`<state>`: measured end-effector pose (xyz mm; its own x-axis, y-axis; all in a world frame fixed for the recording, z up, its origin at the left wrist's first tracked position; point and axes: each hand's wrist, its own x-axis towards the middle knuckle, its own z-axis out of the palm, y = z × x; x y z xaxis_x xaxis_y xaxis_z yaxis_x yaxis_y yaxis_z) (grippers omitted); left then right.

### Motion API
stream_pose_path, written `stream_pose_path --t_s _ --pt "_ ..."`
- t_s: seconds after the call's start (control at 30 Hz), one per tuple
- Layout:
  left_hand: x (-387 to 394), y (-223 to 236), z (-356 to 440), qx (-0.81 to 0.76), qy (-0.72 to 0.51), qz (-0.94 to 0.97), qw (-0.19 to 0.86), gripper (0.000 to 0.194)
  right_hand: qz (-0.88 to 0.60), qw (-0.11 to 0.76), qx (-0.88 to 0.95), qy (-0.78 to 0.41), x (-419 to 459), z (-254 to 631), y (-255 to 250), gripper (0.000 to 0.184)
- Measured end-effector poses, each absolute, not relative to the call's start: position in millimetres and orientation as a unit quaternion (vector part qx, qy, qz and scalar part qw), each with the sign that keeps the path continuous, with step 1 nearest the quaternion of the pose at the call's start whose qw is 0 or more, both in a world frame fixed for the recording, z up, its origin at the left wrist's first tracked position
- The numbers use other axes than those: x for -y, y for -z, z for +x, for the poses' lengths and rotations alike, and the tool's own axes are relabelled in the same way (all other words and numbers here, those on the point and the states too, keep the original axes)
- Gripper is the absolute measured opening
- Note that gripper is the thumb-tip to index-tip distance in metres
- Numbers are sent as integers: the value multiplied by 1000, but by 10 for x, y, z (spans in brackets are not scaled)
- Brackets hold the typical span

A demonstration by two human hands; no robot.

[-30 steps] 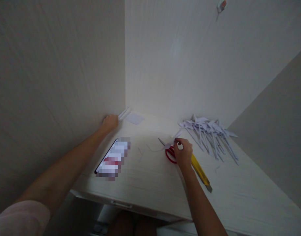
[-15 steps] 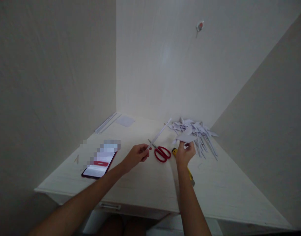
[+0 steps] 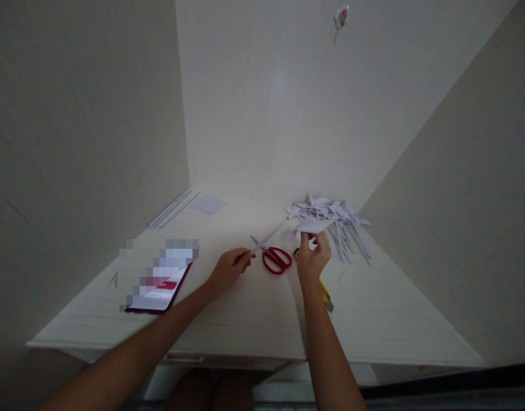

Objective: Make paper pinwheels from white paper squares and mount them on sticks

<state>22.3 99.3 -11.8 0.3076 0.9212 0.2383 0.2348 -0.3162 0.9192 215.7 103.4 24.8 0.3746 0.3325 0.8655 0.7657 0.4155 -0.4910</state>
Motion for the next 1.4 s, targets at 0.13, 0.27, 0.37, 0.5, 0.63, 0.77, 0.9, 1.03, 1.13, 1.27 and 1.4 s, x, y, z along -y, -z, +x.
stream_pose_path --t_s 0.13,0.27,0.37,0.5,0.63,0.77,0.9,1.03,1.13,1.27,1.4 --pt "-988 114 208 -422 -414 712 378 32 -514 638 548 168 -1035 2171 -239 18" --pt "-993 122 203 -417 -421 718 364 30 -516 633 549 175 -1035 2171 -238 19" --pt "-991 121 203 -417 -428 716 360 29 -517 632 549 177 -1024 2165 -248 19" --pt "-988 106 198 -427 -427 718 347 30 -520 629 549 183 -1008 2166 -256 18" --pt "-994 106 190 -432 -427 715 346 29 -519 631 547 183 -1017 2178 -250 17" --pt "-997 119 186 -431 -422 717 348 29 -516 632 548 183 -1035 2187 -241 19" --pt "-996 132 184 -429 -419 721 348 29 -518 632 548 179 -1037 2187 -237 19" --pt "-1001 151 183 -420 -426 722 348 29 -519 629 551 175 -1034 2188 -234 18" --pt "-1001 152 184 -420 -427 721 349 29 -522 626 552 174 -1037 2193 -229 19" --pt "-981 115 184 -425 -422 732 325 28 -523 630 549 170 -1038 2191 -232 20" --pt "-936 66 189 -421 -425 748 287 29 -528 627 547 169 -1027 2183 -245 21"
